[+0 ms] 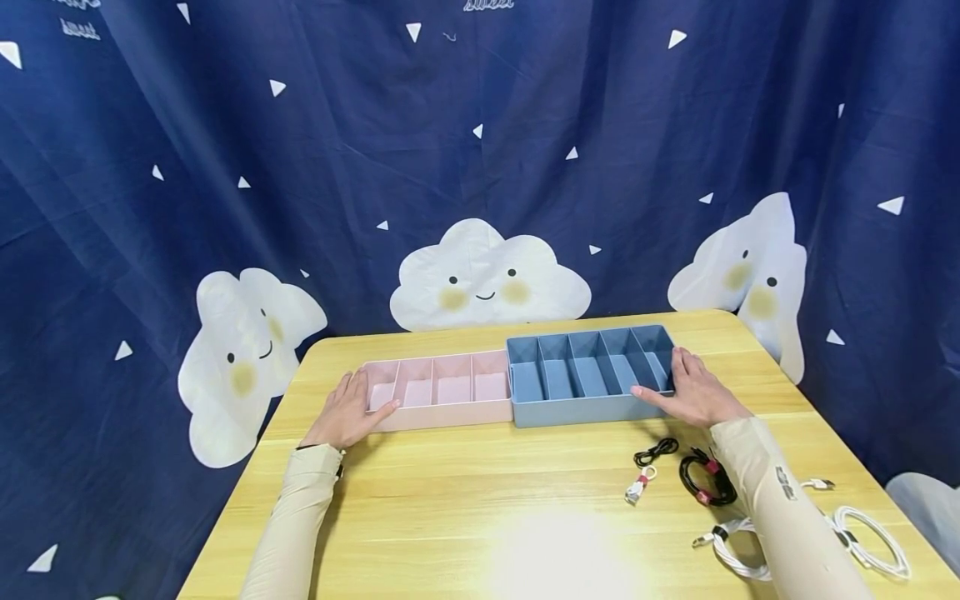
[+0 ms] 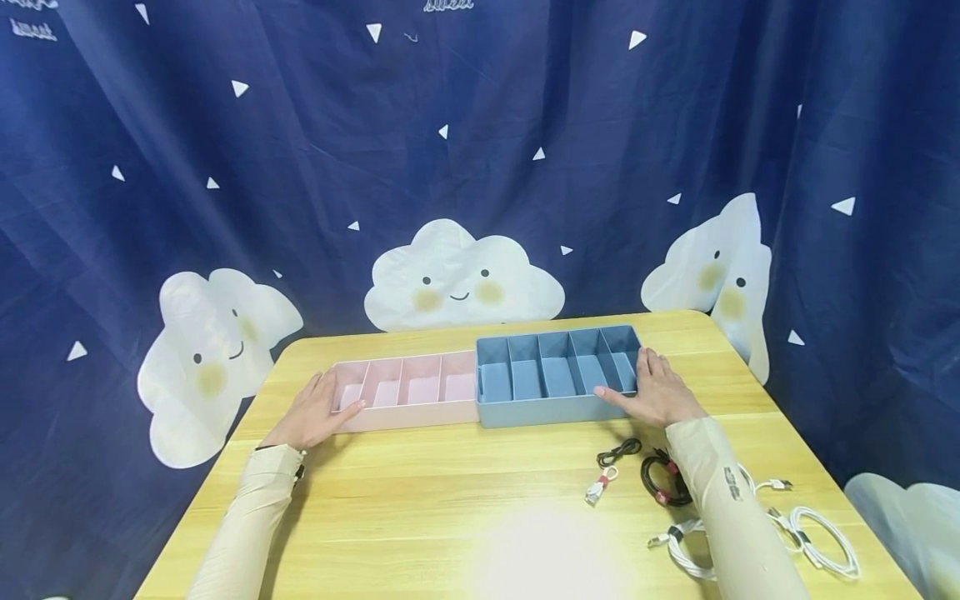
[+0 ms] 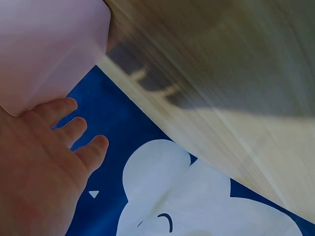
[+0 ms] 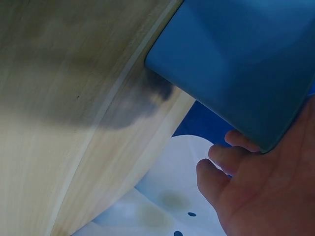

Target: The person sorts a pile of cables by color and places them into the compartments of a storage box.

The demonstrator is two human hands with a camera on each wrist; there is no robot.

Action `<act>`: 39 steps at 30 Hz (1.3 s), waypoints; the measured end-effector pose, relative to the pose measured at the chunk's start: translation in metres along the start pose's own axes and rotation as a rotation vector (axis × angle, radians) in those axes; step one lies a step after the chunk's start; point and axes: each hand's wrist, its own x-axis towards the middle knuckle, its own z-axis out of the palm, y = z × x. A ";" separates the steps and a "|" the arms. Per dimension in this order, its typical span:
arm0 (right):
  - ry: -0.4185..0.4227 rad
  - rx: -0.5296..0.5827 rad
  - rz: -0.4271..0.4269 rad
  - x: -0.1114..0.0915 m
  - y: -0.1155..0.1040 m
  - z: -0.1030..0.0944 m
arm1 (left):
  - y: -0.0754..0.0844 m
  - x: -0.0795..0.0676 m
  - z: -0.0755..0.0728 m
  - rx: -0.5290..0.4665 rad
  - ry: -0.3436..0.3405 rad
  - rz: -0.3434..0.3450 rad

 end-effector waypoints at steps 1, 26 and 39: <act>-0.002 0.002 0.001 0.000 0.000 0.000 | 0.000 0.000 0.000 -0.003 -0.001 -0.001; 0.006 0.006 -0.005 0.000 0.001 -0.007 | 0.004 0.007 0.000 -0.001 0.039 0.029; -0.001 0.009 -0.004 -0.004 0.000 -0.001 | 0.001 -0.001 0.005 -0.004 0.099 0.027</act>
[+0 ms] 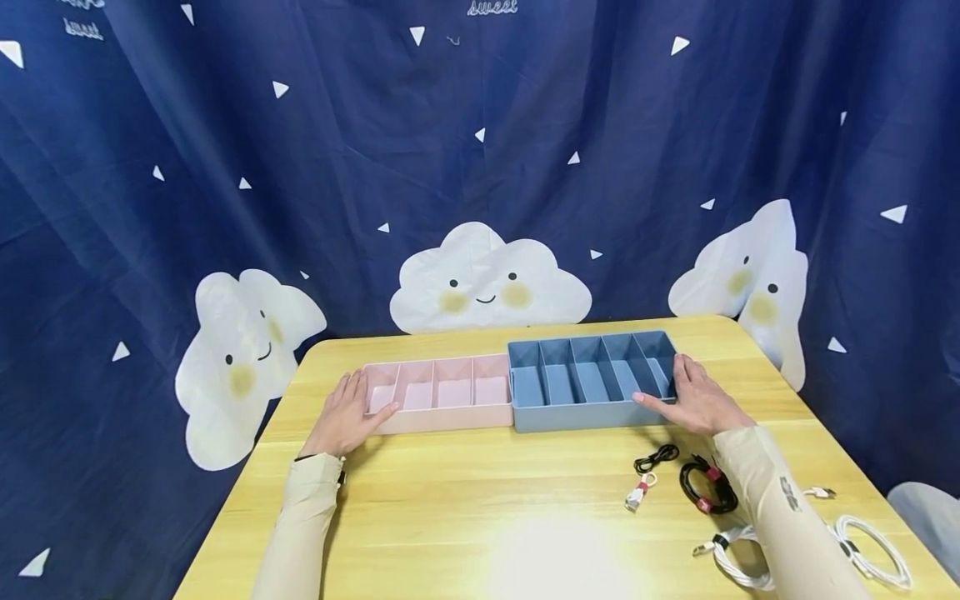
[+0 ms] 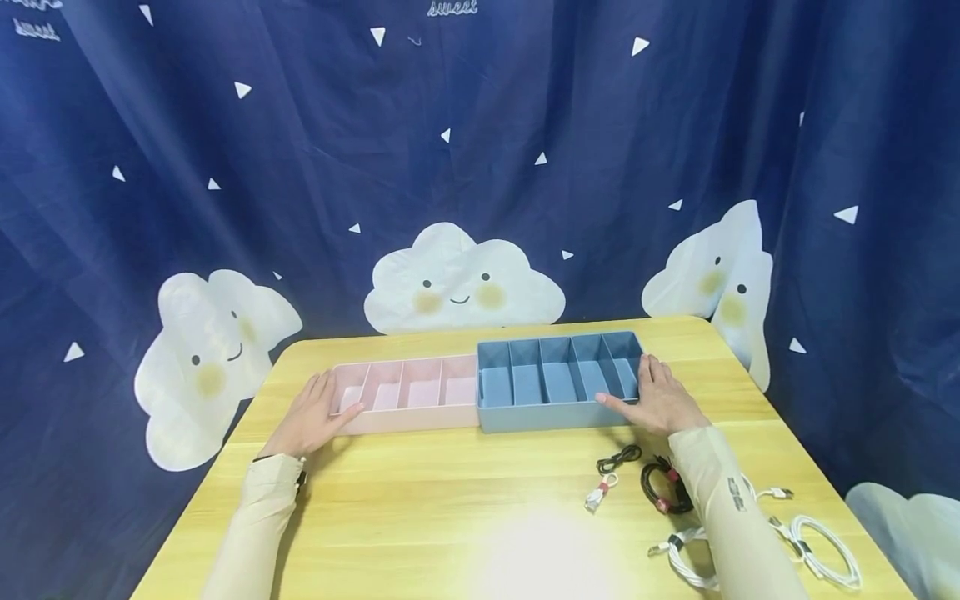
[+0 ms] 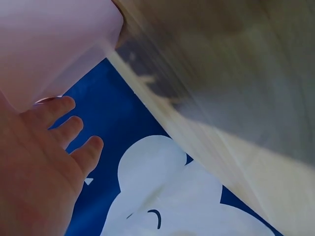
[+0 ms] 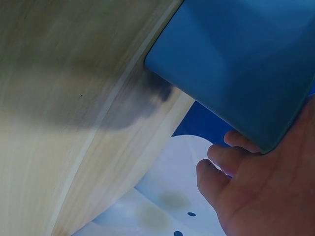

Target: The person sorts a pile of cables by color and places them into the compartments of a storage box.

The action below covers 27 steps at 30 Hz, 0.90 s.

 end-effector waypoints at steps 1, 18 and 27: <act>0.000 0.000 0.001 0.000 0.000 0.000 | 0.000 0.000 0.000 -0.003 0.001 -0.004; -0.002 -0.008 0.002 0.002 -0.002 0.004 | -0.005 -0.015 0.006 -0.086 0.030 -0.031; -0.013 0.011 0.010 0.000 -0.002 0.002 | -0.006 -0.011 0.007 -0.073 0.051 -0.032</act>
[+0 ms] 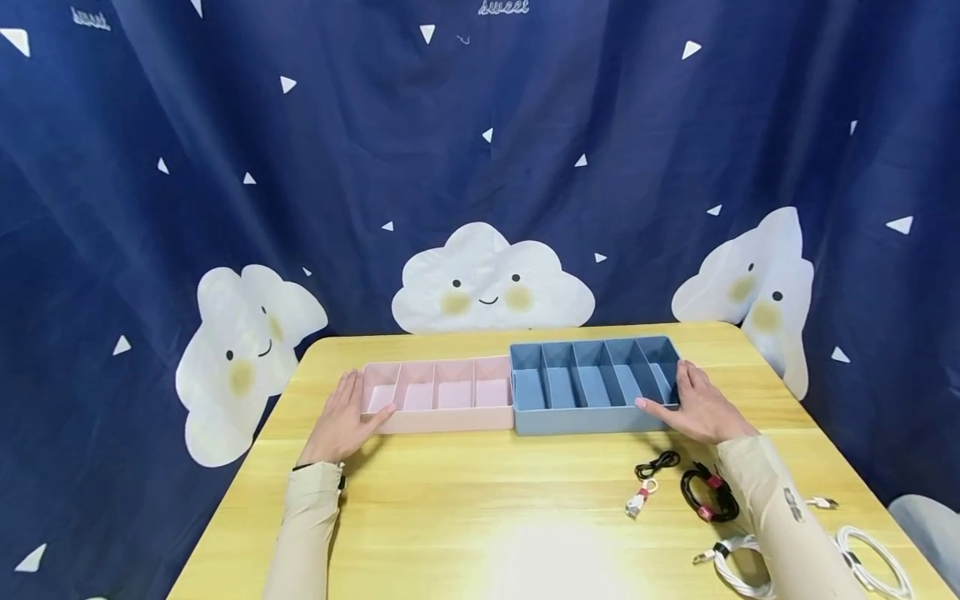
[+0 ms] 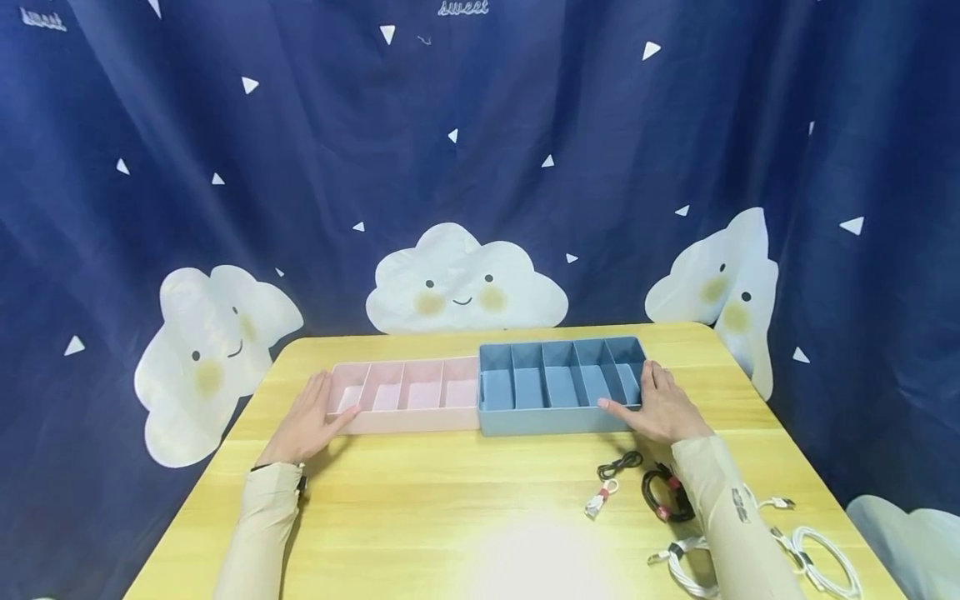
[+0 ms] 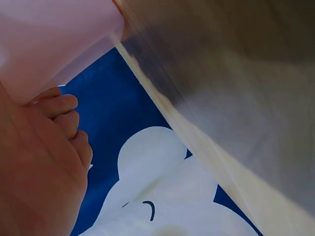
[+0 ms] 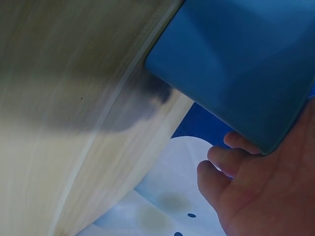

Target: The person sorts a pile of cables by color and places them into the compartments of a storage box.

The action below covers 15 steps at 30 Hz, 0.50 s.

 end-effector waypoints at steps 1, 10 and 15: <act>0.000 0.005 0.001 -0.001 0.000 0.000 | 0.001 0.000 0.000 -0.002 0.003 0.002; 0.001 0.006 -0.004 -0.002 0.001 -0.002 | 0.001 0.003 0.001 0.027 0.013 0.002; 0.018 -0.004 -0.013 0.001 -0.001 -0.004 | 0.000 0.003 -0.001 0.020 0.034 0.000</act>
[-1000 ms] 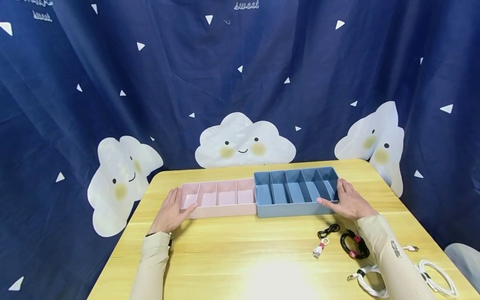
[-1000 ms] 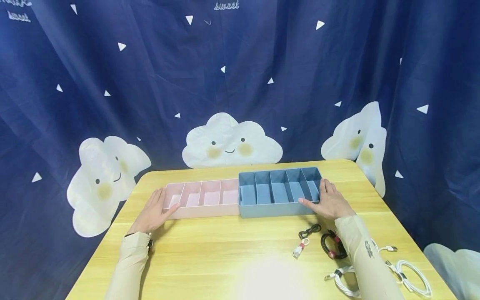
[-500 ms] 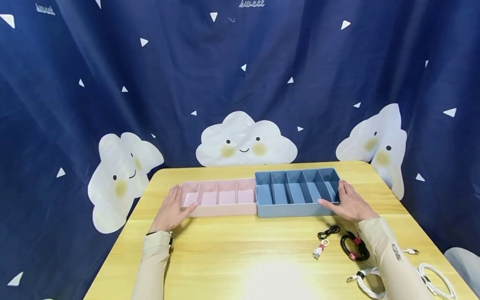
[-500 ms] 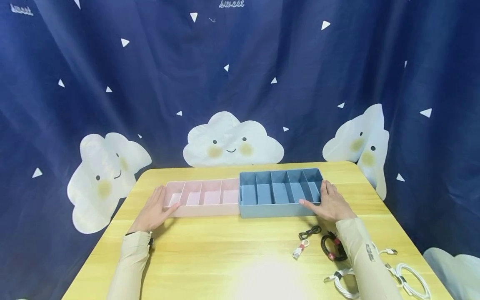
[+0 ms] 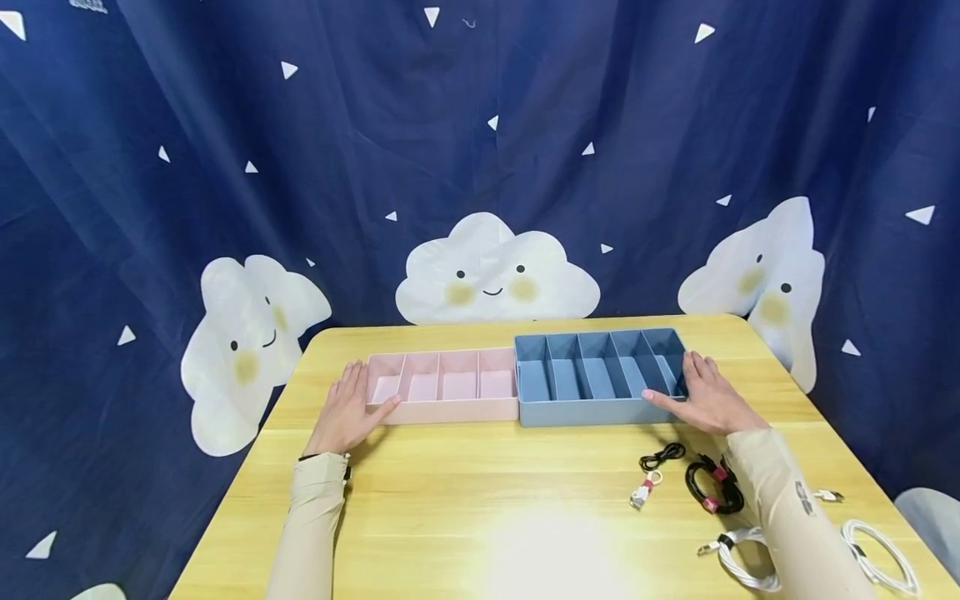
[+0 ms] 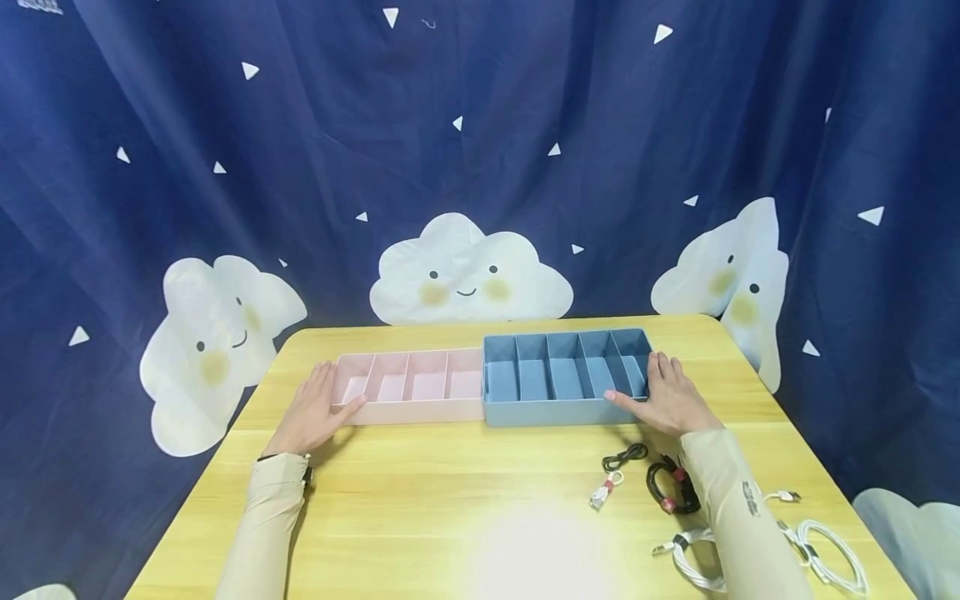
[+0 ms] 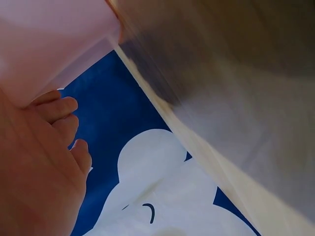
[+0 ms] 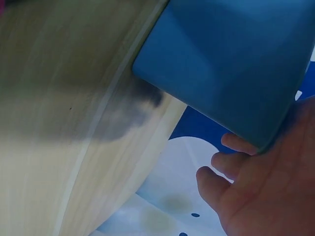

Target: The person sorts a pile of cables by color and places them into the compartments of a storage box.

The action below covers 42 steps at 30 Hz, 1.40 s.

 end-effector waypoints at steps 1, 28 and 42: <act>-0.001 0.004 0.000 0.000 0.000 -0.001 | 0.001 0.000 -0.001 -0.001 -0.001 -0.004; 0.136 0.116 -0.087 -0.040 -0.003 -0.043 | -0.002 0.002 0.002 -0.021 -0.044 -0.018; 0.257 0.001 -0.130 -0.071 0.008 -0.051 | -0.001 0.002 0.002 -0.028 -0.061 -0.020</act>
